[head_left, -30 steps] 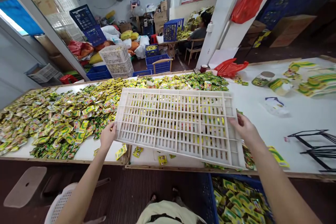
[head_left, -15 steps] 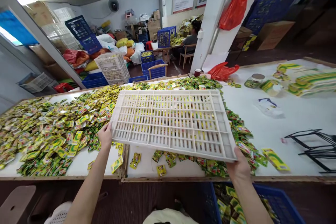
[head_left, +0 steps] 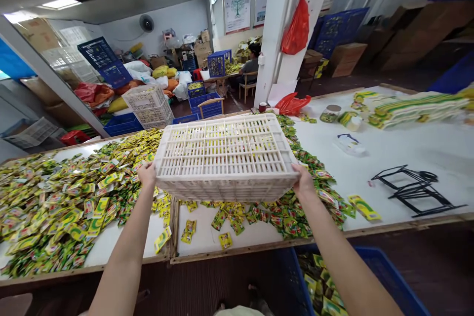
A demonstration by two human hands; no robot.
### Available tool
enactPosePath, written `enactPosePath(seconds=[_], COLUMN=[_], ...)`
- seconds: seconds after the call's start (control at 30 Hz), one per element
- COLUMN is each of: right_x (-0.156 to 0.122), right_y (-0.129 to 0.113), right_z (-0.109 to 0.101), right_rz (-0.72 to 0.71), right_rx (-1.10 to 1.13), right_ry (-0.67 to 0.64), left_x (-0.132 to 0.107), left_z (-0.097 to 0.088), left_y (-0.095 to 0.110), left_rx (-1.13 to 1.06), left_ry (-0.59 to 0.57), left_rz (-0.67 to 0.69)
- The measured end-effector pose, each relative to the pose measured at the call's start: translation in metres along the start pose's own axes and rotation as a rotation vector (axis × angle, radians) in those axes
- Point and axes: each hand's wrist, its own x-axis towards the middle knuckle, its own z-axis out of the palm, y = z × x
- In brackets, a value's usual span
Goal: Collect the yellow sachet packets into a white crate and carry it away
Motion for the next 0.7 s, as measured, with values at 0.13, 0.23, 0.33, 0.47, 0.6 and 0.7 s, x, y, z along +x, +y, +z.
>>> enactPosePath(seconds=[0.13, 0.23, 0.33, 0.47, 0.6, 0.7], right_x=[-0.028, -0.03, -0.025, -0.022, -0.029, -0.034], right_y=[0.033, 0.041, 0.042, 0.044, 0.048, 0.049], right_z=[-0.027, -0.033, -0.034, -0.038, -0.045, -0.047], right_rz=[-0.056, -0.066, -0.066, -0.098, -0.118, -0.157], right_rx=[0.033, 0.025, -0.02, -0.041, -0.057, -0.07], right_ry=[0.058, 0.064, 0.033, 0.032, 0.03, 0.009], left_x=[-0.017, -0.016, -0.012, -0.019, -0.032, -0.04], left_z=[-0.019, -0.02, -0.018, -0.022, -0.034, -0.043], left_y=[-0.019, -0.02, -0.017, -0.014, -0.013, -0.011], left_rx=[-0.045, -0.064, -0.084, -0.126, -0.18, -0.223], left_ry=[0.0, -0.015, -0.023, -0.004, 0.004, 0.045], left_rz=[-0.018, -0.015, -0.012, -0.002, 0.005, 0.016])
